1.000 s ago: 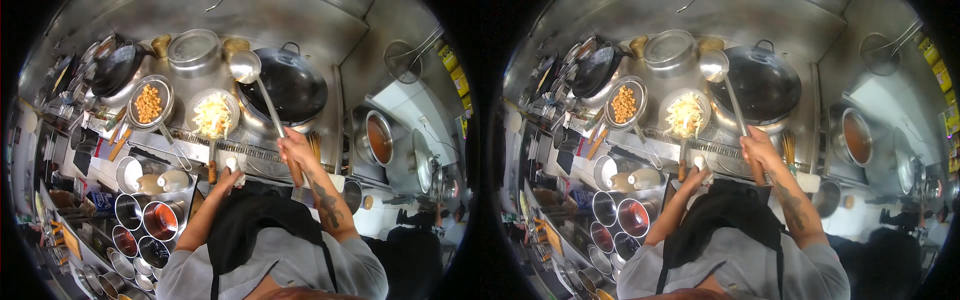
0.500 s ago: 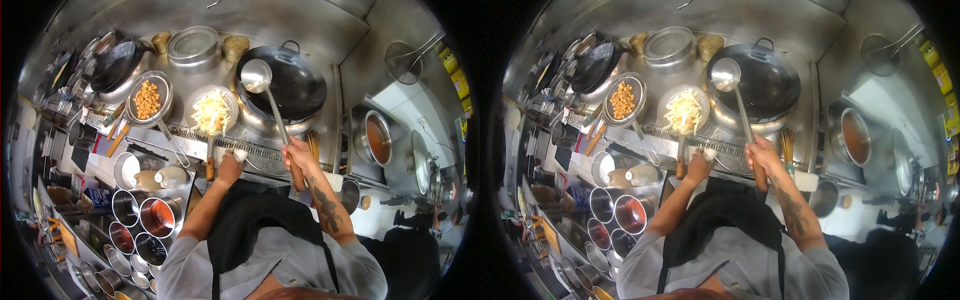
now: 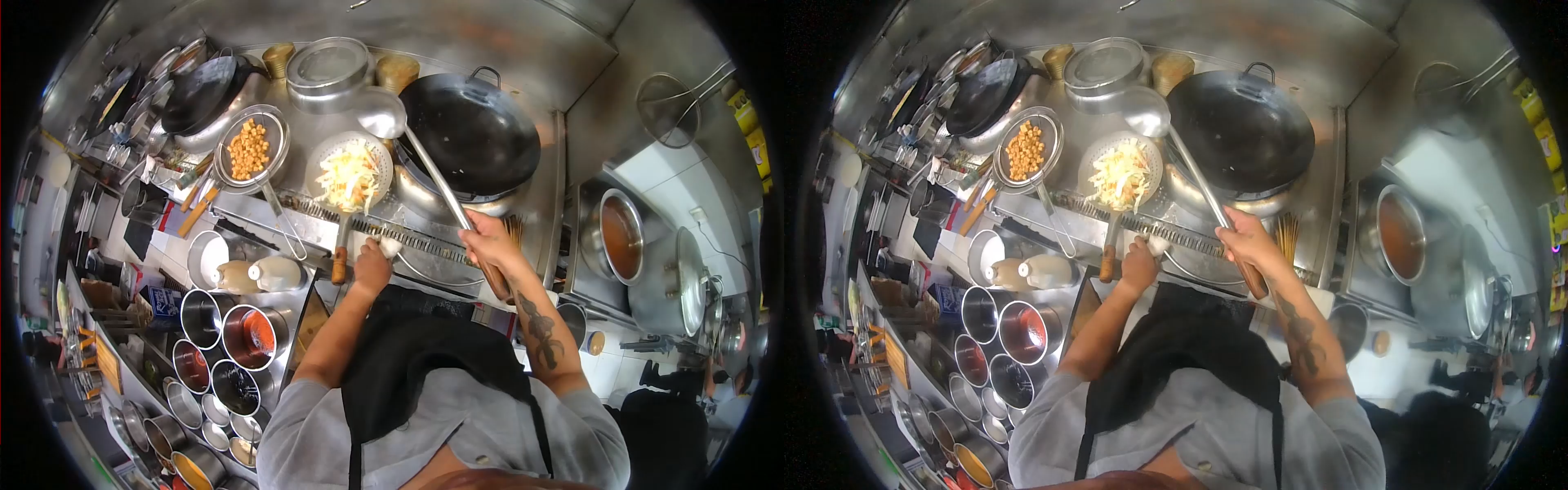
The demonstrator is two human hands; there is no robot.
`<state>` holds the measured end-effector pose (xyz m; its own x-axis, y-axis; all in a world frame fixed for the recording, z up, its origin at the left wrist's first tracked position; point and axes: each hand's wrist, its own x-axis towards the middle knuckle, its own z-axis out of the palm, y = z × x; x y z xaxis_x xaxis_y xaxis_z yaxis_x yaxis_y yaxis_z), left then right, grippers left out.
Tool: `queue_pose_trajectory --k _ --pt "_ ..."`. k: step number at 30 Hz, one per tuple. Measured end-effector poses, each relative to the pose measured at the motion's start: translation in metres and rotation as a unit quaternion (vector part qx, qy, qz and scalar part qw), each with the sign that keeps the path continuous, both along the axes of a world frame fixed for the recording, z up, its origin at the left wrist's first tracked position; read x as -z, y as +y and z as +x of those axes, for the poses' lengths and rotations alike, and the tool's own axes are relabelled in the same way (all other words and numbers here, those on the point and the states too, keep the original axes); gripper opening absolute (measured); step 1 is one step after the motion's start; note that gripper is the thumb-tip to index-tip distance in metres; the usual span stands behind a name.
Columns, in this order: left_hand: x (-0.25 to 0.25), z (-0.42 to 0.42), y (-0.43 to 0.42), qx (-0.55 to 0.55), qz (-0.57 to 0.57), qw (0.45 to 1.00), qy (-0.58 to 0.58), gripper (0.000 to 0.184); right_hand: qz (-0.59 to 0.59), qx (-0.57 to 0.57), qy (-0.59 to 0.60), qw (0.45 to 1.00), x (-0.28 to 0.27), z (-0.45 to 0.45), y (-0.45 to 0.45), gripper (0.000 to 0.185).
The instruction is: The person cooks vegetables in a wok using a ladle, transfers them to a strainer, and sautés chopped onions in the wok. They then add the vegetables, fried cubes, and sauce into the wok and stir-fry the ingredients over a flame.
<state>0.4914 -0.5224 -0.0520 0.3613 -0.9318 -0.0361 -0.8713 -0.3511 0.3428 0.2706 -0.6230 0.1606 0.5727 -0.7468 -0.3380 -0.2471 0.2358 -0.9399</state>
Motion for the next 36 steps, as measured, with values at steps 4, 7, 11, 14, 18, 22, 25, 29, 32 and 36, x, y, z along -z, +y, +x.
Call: queue_pose_trajectory --k 4,7,11,14,18,22,25,29,32,36 --pt "-0.005 0.001 -0.005 -0.005 0.043 0.999 -0.003 0.075 -0.029 -0.005 -0.014 0.999 0.012 -0.008 0.006 0.041" --pt "-0.011 0.003 -0.005 -0.012 0.037 0.999 -0.021 0.077 0.087 0.025 -0.142 0.986 -0.024 -0.024 0.017 0.039" --pt "-0.076 -0.010 0.020 0.024 -0.074 0.995 -0.066 0.073 0.067 0.083 -0.144 0.984 -0.011 -0.078 0.025 0.041" --pt "-0.063 -0.024 0.053 0.142 -0.151 0.978 0.000 0.049 0.047 0.168 -0.066 0.982 -0.027 -0.135 0.041 0.035" --pt "0.008 -0.059 0.088 0.243 0.098 0.936 0.235 0.023 0.014 0.315 -0.028 0.949 -0.060 -0.195 0.077 0.039" --pt "0.106 -0.117 0.078 0.371 0.102 0.870 0.308 0.035 -0.079 0.445 0.063 0.890 -0.060 -0.261 0.109 0.039" --pt "0.156 -0.183 0.061 0.517 0.029 0.817 0.252 0.060 -0.113 0.487 0.159 0.851 -0.064 -0.299 0.122 0.042" --pt "0.126 -0.252 0.040 0.536 0.117 0.820 0.167 0.085 -0.085 0.507 0.207 0.832 -0.056 -0.329 0.130 0.044" --pt "0.112 -0.280 0.030 0.513 0.148 0.835 0.134 0.089 -0.060 0.506 0.220 0.832 -0.052 -0.335 0.134 0.043" --pt "0.124 -0.296 0.033 0.511 0.097 0.850 0.087 0.085 -0.025 0.475 0.209 0.855 -0.052 -0.339 0.135 0.043"
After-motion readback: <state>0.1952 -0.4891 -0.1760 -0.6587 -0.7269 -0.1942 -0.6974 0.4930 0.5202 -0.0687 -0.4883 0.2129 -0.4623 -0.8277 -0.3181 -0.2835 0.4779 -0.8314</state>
